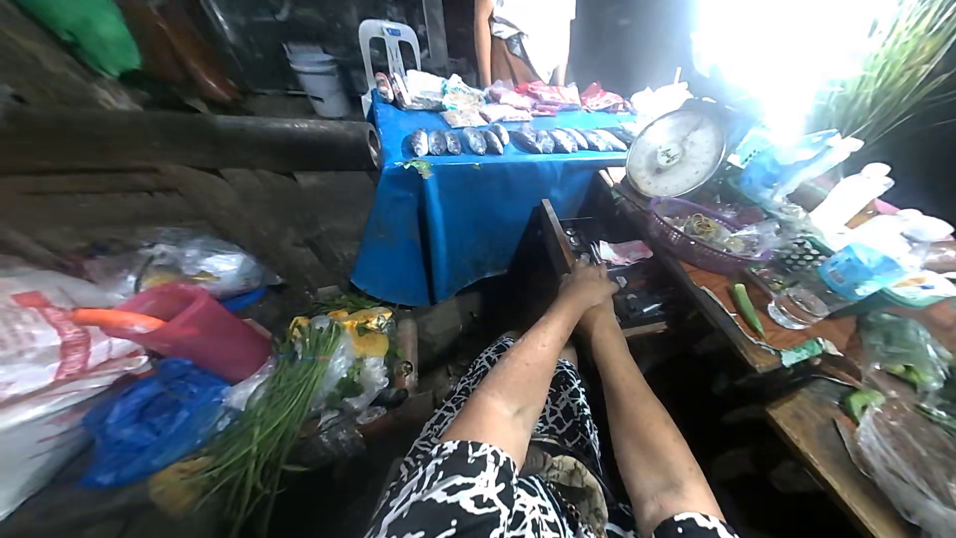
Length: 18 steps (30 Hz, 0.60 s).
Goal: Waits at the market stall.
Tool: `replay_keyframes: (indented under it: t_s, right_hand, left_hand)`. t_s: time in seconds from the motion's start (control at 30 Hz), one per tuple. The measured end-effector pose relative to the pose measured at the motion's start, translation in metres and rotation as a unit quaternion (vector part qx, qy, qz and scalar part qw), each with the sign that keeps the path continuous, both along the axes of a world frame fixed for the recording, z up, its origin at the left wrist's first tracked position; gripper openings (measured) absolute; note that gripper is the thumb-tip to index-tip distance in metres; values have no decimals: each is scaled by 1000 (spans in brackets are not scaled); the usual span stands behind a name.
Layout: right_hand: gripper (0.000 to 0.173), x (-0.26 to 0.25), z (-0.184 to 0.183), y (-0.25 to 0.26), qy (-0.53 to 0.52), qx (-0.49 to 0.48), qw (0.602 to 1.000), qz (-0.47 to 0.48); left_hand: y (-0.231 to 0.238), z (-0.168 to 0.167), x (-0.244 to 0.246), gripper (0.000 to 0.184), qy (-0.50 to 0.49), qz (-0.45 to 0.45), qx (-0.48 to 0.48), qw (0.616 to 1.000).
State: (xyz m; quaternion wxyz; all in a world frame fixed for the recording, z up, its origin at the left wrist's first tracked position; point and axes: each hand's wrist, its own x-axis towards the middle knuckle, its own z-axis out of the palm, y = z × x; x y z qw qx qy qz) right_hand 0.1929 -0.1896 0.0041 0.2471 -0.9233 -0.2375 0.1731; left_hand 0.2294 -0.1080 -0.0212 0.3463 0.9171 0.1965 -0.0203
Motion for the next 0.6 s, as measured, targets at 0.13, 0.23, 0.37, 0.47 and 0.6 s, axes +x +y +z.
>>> replay_keyframes:
  t_s: [0.13,0.23,0.37,0.47,0.6]
  right_hand:
    - [56,20,-44,17,-83,6,996,-8]
    - [61,29,-60,20,-112,-21,993,22]
    - [62,25,-55,16,-106,-27,994,31]
    - [64,29,-61,17,-90,5,996,5]
    - [62,30,-62,17,-82,27,996,-7]
  left_hand:
    - [0,1,-1,65,1,-1,1,1000]
    - [0,0,-1,60,-5,2,-2,1000]
    - [-1,2,-3,56,-8,10,-10,1000]
    - [-1,2,-2,54,-9,15,-15,1000]
    - [-1,4,-3,53,-8,16,-19,1000]
